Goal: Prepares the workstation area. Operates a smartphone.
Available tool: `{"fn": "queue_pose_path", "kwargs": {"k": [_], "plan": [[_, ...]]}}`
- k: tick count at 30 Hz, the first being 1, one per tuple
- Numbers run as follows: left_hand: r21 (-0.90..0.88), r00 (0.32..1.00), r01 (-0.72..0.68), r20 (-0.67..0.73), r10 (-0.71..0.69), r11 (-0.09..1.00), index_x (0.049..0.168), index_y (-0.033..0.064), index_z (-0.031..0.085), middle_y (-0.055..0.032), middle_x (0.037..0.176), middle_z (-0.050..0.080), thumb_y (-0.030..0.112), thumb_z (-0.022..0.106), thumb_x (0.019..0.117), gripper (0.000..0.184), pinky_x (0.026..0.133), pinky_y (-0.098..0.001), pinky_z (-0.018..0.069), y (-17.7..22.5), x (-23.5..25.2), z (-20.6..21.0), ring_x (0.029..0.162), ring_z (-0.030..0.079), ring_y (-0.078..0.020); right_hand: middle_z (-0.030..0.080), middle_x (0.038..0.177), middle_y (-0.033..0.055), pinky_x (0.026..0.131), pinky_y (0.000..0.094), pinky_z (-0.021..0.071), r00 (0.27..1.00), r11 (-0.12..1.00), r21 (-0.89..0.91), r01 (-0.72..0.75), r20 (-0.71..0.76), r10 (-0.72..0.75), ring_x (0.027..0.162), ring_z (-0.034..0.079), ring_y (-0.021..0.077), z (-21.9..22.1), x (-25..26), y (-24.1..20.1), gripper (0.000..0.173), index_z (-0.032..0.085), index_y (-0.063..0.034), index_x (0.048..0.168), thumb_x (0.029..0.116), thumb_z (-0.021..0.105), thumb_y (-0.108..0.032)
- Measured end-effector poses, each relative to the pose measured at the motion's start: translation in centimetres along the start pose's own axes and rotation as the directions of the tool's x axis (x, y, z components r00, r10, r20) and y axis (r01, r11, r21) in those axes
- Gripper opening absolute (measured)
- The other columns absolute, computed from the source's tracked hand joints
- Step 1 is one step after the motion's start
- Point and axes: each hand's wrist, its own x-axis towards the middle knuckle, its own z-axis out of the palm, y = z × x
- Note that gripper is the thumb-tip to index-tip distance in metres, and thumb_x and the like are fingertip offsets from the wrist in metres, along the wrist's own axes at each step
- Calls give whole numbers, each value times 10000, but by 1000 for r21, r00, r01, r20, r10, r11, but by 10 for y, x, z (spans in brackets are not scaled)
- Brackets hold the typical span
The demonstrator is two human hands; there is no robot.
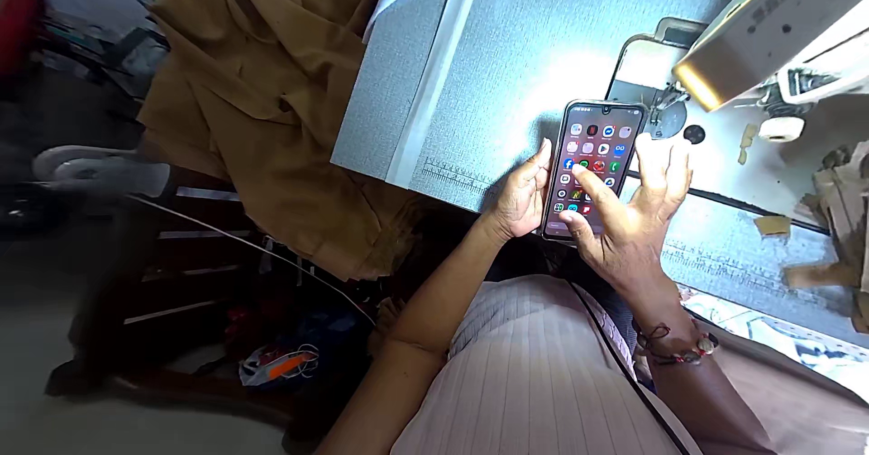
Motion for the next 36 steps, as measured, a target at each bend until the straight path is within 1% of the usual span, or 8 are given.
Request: {"fn": "queue_pose_path", "kwargs": {"k": [3, 5, 9, 14, 19, 21, 24, 36], "plan": [[9, 1000, -3, -19, 4, 1000, 1268, 127, 543, -49, 1107, 709, 453, 96, 1105, 577, 900, -340, 583, 0, 0, 3, 1048, 702, -156, 354, 1585, 304, 1209, 687, 47, 999, 999, -46, -9, 51, 12, 1518, 157, 542, 2, 7, -3, 520, 695, -233, 1315, 1014, 471, -593], [4, 1000, -3, -12, 3, 1000, 1269, 125, 543, -53, 1113, 706, 452, 92, 1105, 580, 909, -345, 578, 0, 0, 2, 1058, 698, -160, 352, 1584, 301, 1211, 683, 39, 999, 1000, -16, -11, 45, 12, 1525, 150, 525, 0, 4, -2, 514, 686, -230, 1319, 1021, 466, -586], [-12, 1000, -4, 12, 4, 1000, 1272, 120, 546, -61, 1135, 706, 449, 92, 1107, 585, 930, -367, 574, -2, 1, -1, 1084, 694, -176, 384, 1559, 265, 1251, 585, 100, 998, 992, 111, -57, -34, 61, 1547, 167, 429, -7, -9, 6, 494, 664, -198, 1292, 1051, 421, -554], [20, 999, 9, -33, -8, 1000, 1282, 123, 543, -57, 1141, 715, 463, 75, 1102, 606, 935, -372, 574, 1, -1, 4, 1094, 696, -175, 427, 1491, 293, 1238, 463, 235, 980, 966, 204, -160, -87, 181, 1516, 284, 349, -11, -25, 26, 567, 637, -55, 1274, 1089, 345, -505], [24, 999, 3, -38, -2, 1000, 1300, 97, 529, -78, 1163, 701, 478, 85, 1098, 618, 945, -388, 568, -1, 1, 2, 1104, 689, -191, 425, 1502, 286, 1187, 362, 339, 941, 891, 329, -312, -18, 337, 1445, 402, 270, -11, -35, 36, 584, 574, 60, 1360, 1100, 319, -396], [43, 999, -4, -44, 6, 999, 1309, 86, 533, -85, 1168, 701, 470, 77, 1098, 632, 953, -390, 565, -1, 1, 1, 1107, 688, -192, 451, 1493, 267, 1172, 363, 371, 924, 857, 374, -355, 3, 381, 1429, 432, 256, -12, -36, 37, 558, 561, 71, 1370, 1102, 324, -358], [52, 999, -9, -52, 12, 999, 1306, 88, 537, -87, 1159, 706, 473, 69, 1095, 642, 936, -386, 573, -1, 0, 1, 1094, 695, -195, 492, 1463, 266, 1183, 357, 354, 923, 852, 385, -355, 0, 384, 1431, 438, 258, -13, -35, 35, 487, 574, 84, 1346, 1092, 357, -271], [36, 999, 8, -54, -6, 999, 1331, 119, 527, -66, 1191, 706, 496, 79, 1091, 633, 948, -379, 570, 1, -1, 2, 1122, 688, -185, 580, 1379, 246, 1145, 339, 392, 925, 847, 402, -346, -7, 381, 1361, 513, 240, -11, -36, 35, 416, 633, 79, 1278, 1078, 417, -215]]}}
